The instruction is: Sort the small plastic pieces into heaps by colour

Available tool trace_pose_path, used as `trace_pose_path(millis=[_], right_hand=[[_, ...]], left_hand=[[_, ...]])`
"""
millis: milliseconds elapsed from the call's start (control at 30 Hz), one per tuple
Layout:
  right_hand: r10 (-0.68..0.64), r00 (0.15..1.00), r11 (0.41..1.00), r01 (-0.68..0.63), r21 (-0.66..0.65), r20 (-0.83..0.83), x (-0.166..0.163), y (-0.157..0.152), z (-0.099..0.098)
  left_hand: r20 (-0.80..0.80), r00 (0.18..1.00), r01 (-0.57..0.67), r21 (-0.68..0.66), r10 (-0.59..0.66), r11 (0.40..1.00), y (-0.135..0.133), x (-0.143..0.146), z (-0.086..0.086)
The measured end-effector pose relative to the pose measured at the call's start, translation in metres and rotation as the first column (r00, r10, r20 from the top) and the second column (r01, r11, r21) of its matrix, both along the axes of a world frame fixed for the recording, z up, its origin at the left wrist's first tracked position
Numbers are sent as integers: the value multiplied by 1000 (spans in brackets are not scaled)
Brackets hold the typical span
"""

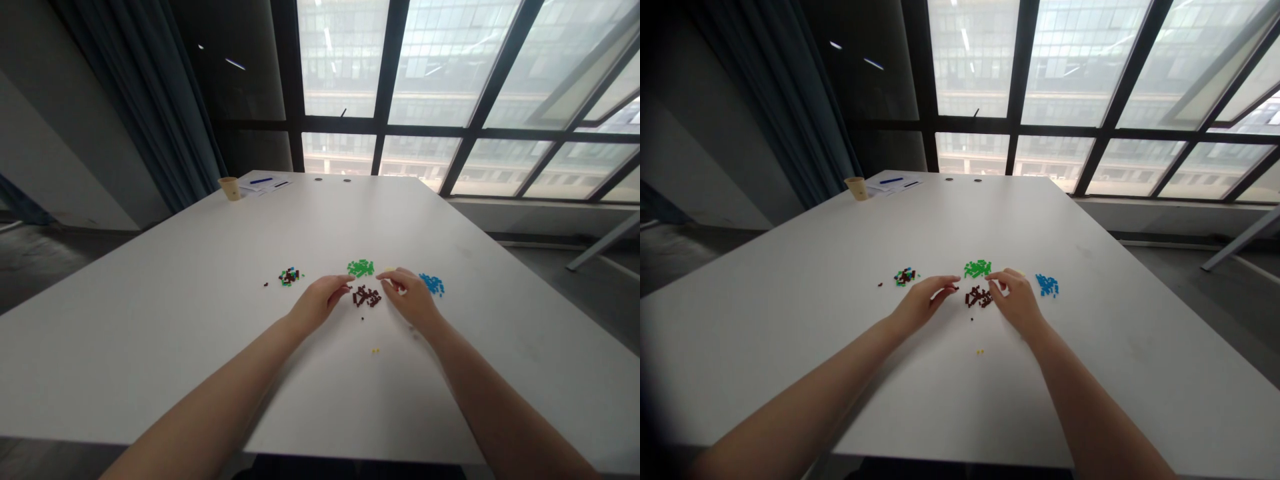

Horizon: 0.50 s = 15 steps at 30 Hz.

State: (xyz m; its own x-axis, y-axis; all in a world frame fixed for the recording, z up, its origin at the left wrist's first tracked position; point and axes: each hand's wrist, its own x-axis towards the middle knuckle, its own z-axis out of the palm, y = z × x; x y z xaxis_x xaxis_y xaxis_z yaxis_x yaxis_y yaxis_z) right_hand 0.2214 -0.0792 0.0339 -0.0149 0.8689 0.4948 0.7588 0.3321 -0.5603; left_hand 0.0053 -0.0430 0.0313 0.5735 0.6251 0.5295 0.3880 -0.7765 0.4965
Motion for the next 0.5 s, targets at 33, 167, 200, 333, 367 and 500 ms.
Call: trace_pose_path(millis=[33, 167, 200, 333, 367, 500], right_hand=[[77, 997, 997, -77, 18, -6, -9, -5, 2], [199, 980, 979, -198, 39, -31, -29, -16, 4], [204, 978, 978, -202, 41, -34, -31, -17, 3], [210, 977, 976, -208, 56, -30, -30, -15, 0], [209, 978, 976, -207, 60, -25, -30, -15, 0], [204, 979, 977, -203, 69, -10, -30, -15, 2]], left_hand=[[4, 1000, 5, 3, -5, 1000, -3, 1, 0], [-22, 998, 60, 25, -60, 998, -8, 3, 1], [-34, 997, 77, 38, -75, 996, -9, 3, 1], [-58, 992, 118, 94, -113, 989, -9, 4, 2], [-61, 991, 122, 102, -116, 987, -9, 4, 2], [-52, 993, 113, 123, -107, 986, -10, 4, 2]])
